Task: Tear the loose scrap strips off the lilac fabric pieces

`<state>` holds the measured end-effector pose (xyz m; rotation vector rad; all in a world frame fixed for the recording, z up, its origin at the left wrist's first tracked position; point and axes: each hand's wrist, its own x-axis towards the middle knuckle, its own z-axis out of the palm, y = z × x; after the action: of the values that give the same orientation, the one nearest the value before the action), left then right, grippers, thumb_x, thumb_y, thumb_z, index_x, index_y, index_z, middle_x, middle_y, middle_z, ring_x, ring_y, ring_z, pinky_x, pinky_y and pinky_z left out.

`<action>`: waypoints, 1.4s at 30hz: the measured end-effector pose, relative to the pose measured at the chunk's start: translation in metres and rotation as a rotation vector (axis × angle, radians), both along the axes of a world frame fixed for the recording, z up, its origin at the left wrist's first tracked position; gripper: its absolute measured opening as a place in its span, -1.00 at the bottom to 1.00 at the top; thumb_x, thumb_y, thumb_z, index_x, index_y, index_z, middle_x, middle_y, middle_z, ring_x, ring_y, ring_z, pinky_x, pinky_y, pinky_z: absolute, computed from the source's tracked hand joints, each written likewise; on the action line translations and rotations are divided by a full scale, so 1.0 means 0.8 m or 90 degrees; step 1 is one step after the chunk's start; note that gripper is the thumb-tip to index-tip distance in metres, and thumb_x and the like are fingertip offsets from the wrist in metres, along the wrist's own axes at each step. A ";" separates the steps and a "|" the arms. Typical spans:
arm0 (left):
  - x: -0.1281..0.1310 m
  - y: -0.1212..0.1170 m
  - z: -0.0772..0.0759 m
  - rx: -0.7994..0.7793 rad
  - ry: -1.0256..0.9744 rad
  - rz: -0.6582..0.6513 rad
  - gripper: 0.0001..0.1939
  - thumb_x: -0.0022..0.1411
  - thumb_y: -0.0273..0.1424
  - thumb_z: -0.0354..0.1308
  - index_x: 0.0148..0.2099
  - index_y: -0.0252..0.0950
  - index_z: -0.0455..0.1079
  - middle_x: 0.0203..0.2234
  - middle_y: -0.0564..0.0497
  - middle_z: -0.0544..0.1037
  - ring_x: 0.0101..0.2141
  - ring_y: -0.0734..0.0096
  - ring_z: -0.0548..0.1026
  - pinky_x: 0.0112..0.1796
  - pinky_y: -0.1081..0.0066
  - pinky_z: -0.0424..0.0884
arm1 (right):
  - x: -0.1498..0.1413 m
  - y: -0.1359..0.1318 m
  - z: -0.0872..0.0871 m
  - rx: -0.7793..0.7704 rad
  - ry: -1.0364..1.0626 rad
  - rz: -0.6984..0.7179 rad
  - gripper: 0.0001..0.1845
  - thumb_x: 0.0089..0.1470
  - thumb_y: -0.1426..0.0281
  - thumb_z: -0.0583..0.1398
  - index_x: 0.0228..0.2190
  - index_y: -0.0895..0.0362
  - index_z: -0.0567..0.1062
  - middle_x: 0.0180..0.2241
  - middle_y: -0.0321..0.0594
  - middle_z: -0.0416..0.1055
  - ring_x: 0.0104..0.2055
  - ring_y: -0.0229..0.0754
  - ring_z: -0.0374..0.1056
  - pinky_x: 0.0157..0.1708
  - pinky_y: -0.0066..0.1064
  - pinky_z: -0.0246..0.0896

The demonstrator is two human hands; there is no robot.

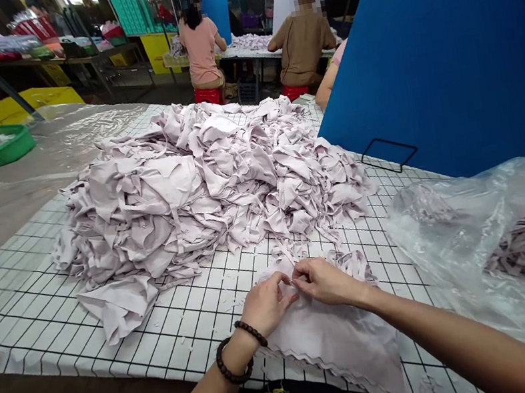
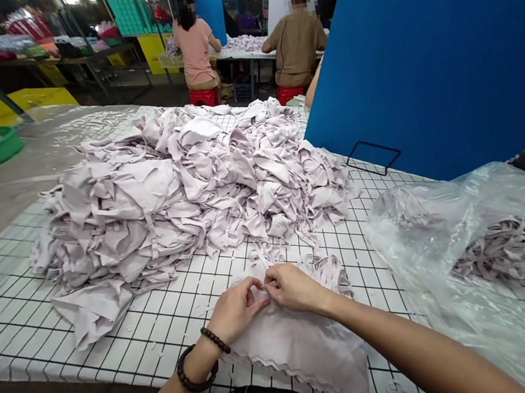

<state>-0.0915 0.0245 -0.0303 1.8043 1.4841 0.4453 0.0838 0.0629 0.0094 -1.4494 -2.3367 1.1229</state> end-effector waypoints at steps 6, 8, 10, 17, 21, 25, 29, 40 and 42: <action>0.002 0.003 -0.002 -0.003 -0.003 -0.006 -0.80 0.12 -0.23 0.16 -0.28 -0.24 0.42 -0.48 0.02 0.50 -0.41 0.32 0.43 -0.43 0.45 0.15 | -0.004 0.000 -0.003 0.008 -0.010 0.028 -0.83 0.04 0.44 0.10 -0.47 0.17 0.49 -0.44 -0.21 0.45 -0.42 -0.26 0.31 -0.44 -0.50 0.09; 0.002 0.003 -0.003 -0.007 -0.005 -0.007 -0.79 0.13 -0.22 0.15 -0.29 -0.25 0.43 -0.49 0.01 0.50 -0.43 0.33 0.43 -0.44 0.45 0.14 | -0.005 0.000 -0.002 0.020 -0.015 0.039 -0.83 0.04 0.44 0.10 -0.48 0.17 0.49 -0.45 -0.21 0.44 -0.42 -0.26 0.30 -0.44 -0.51 0.08; 0.002 0.004 -0.003 -0.008 -0.007 -0.008 -0.77 0.13 -0.20 0.14 -0.29 -0.25 0.44 -0.51 0.01 0.50 -0.44 0.33 0.42 -0.44 0.46 0.14 | -0.005 -0.001 -0.001 0.031 -0.021 0.050 -0.82 0.04 0.45 0.09 -0.49 0.17 0.48 -0.46 -0.21 0.43 -0.42 -0.27 0.28 -0.44 -0.51 0.08; 0.001 0.005 -0.003 -0.028 -0.018 -0.010 -0.76 0.14 -0.19 0.12 -0.31 -0.25 0.45 -0.51 0.01 0.51 -0.45 0.33 0.42 -0.45 0.46 0.14 | -0.004 -0.002 0.000 0.086 -0.050 0.106 -0.83 0.04 0.50 0.07 -0.52 0.18 0.41 -0.47 -0.22 0.38 -0.44 -0.29 0.25 -0.45 -0.52 0.05; 0.002 0.004 -0.003 -0.033 -0.027 -0.010 -0.75 0.15 -0.18 0.11 -0.33 -0.26 0.46 -0.53 0.01 0.50 -0.46 0.35 0.42 -0.45 0.45 0.15 | -0.005 -0.003 0.003 0.144 -0.130 0.177 -0.84 0.04 0.52 0.05 -0.52 0.18 0.39 -0.48 -0.20 0.36 -0.45 -0.28 0.25 -0.45 -0.50 0.05; 0.005 0.003 -0.005 -0.030 -0.012 -0.019 -0.75 0.17 -0.21 0.10 -0.35 -0.28 0.46 -0.52 0.01 0.50 -0.46 0.37 0.41 -0.44 0.45 0.17 | -0.014 0.001 0.022 0.150 -0.253 0.290 -0.87 0.04 0.49 0.08 -0.42 0.22 0.44 -0.41 -0.13 0.40 -0.45 -0.21 0.30 -0.49 -0.45 0.04; 0.003 0.004 -0.007 -0.029 0.001 -0.035 -0.78 0.17 -0.23 0.11 -0.36 -0.27 0.45 -0.50 0.03 0.51 -0.42 0.36 0.42 -0.42 0.44 0.19 | -0.024 0.015 0.043 0.111 -0.348 0.373 -0.87 0.00 0.45 0.15 -0.37 0.21 0.48 -0.36 -0.08 0.42 -0.38 -0.10 0.37 -0.49 -0.42 0.08; -0.001 -0.037 0.098 -0.043 -0.347 0.034 -0.70 0.23 -0.20 0.07 -0.04 -0.22 0.33 -0.51 0.12 0.37 -0.63 0.61 0.28 -0.59 0.55 0.18 | 0.034 0.065 -0.006 0.277 -0.102 -0.008 -0.45 0.01 0.55 0.13 0.07 0.09 0.21 0.05 -0.04 0.16 -0.25 -0.19 0.34 -0.25 -0.32 0.29; -0.012 -0.062 0.149 -0.106 -0.550 -0.087 -0.66 0.28 -0.16 -0.01 -0.01 -0.21 0.35 -0.69 0.18 0.23 -0.74 0.64 0.17 -0.69 0.58 0.07 | 0.048 0.056 -0.016 0.267 -0.043 -0.058 -0.45 0.01 0.53 0.14 0.06 0.06 0.21 0.04 -0.06 0.16 -0.28 -0.21 0.34 -0.21 -0.27 0.31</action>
<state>-0.1008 -0.0247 0.0886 1.3001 0.7606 0.8638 0.1225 0.1075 -0.0030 -1.4302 -2.3353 0.5229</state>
